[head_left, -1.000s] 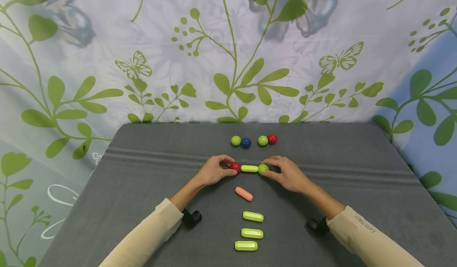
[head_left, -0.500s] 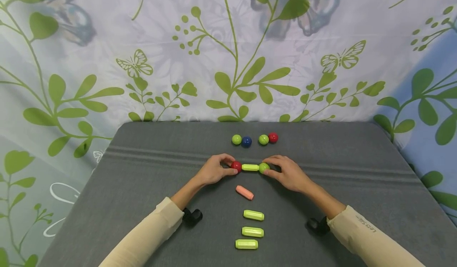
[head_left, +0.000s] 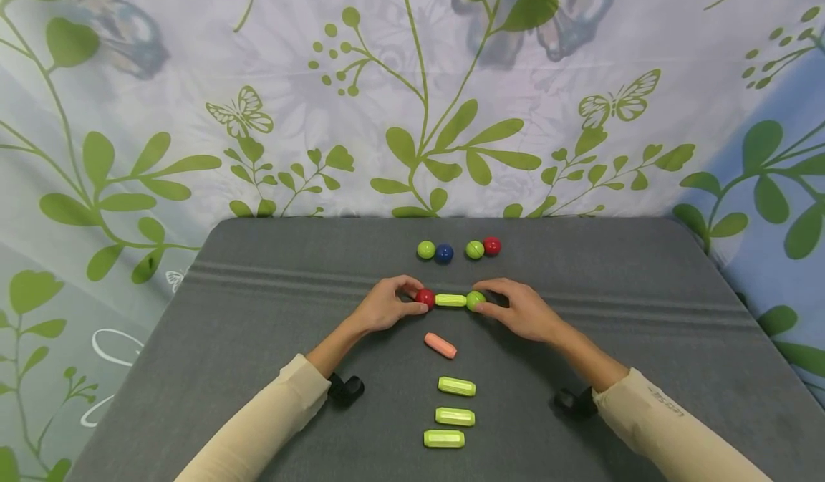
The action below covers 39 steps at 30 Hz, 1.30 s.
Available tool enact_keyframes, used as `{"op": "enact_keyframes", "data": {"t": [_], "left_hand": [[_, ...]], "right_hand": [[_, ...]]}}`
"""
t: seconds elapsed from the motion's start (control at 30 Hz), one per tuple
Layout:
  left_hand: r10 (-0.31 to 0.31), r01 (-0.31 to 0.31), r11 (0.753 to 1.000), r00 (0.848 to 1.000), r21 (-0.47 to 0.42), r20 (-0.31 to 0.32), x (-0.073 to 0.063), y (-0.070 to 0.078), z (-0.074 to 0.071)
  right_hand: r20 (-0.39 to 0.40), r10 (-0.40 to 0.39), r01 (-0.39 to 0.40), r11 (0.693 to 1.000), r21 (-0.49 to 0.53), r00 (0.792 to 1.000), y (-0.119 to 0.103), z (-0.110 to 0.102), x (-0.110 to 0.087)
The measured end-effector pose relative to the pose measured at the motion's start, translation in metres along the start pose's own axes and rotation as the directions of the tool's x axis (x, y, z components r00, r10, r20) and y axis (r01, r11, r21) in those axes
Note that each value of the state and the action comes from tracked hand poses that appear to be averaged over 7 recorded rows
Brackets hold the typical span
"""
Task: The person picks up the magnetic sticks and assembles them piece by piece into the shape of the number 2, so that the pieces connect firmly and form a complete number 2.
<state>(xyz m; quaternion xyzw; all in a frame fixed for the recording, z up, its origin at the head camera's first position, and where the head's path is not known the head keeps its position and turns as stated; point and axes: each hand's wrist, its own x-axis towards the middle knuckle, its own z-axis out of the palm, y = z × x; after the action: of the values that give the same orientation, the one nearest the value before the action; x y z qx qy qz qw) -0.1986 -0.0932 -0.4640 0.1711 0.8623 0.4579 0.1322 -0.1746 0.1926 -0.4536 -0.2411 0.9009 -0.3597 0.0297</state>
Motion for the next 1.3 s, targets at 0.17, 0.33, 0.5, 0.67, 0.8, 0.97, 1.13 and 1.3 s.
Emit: {"op": "enact_keyframes", "data": {"t": [0.17, 0.33, 0.5, 0.67, 0.8, 0.97, 1.13, 1.3], "left_hand": [[-0.005, 0.005, 1.0, 1.0, -0.004, 0.005, -0.001, 0.001, 0.001], [0.007, -0.007, 1.0, 1.0, -0.008, 0.005, -0.001, 0.002, 0.0], [0.011, -0.011, 1.0, 1.0, -0.021, 0.008, -0.003, 0.002, -0.002], [0.011, -0.011, 0.999, 1.0, -0.031, 0.007, -0.004, 0.002, -0.004], [0.012, -0.011, 0.999, 1.0, -0.04, 0.015, -0.004, 0.001, -0.004], [0.012, -0.011, 0.999, 1.0, -0.047, 0.024, -0.002, 0.001, -0.002], [0.018, -0.016, 0.999, 0.999, -0.046, 0.028, -0.001, -0.001, -0.001], [0.017, -0.016, 0.999, 1.0, -0.041, 0.024, 0.0, -0.001, 0.0]], "right_hand": [[-0.085, 0.01, -0.012, 1.0, -0.022, 0.996, -0.013, 0.002, -0.01], [-0.141, 0.006, -0.005, 1.0, 0.006, 0.99, -0.033, 0.006, -0.021], [0.05, -0.028, 0.02, 0.988, 0.15, 0.998, -0.049, 0.013, -0.025], [0.215, -0.069, 0.026, 0.981, 0.194, 0.974, -0.059, 0.024, -0.021], [0.251, -0.063, 0.011, 0.979, 0.205, 0.966, -0.059, 0.03, -0.017], [0.282, -0.065, -0.001, 0.974, 0.229, 0.957, -0.054, 0.033, -0.016], [0.315, -0.134, 0.043, 0.96, 0.278, 0.94, -0.049, 0.035, -0.013], [0.332, -0.182, 0.098, 0.962, 0.255, 0.925, -0.047, 0.038, -0.007]]}}
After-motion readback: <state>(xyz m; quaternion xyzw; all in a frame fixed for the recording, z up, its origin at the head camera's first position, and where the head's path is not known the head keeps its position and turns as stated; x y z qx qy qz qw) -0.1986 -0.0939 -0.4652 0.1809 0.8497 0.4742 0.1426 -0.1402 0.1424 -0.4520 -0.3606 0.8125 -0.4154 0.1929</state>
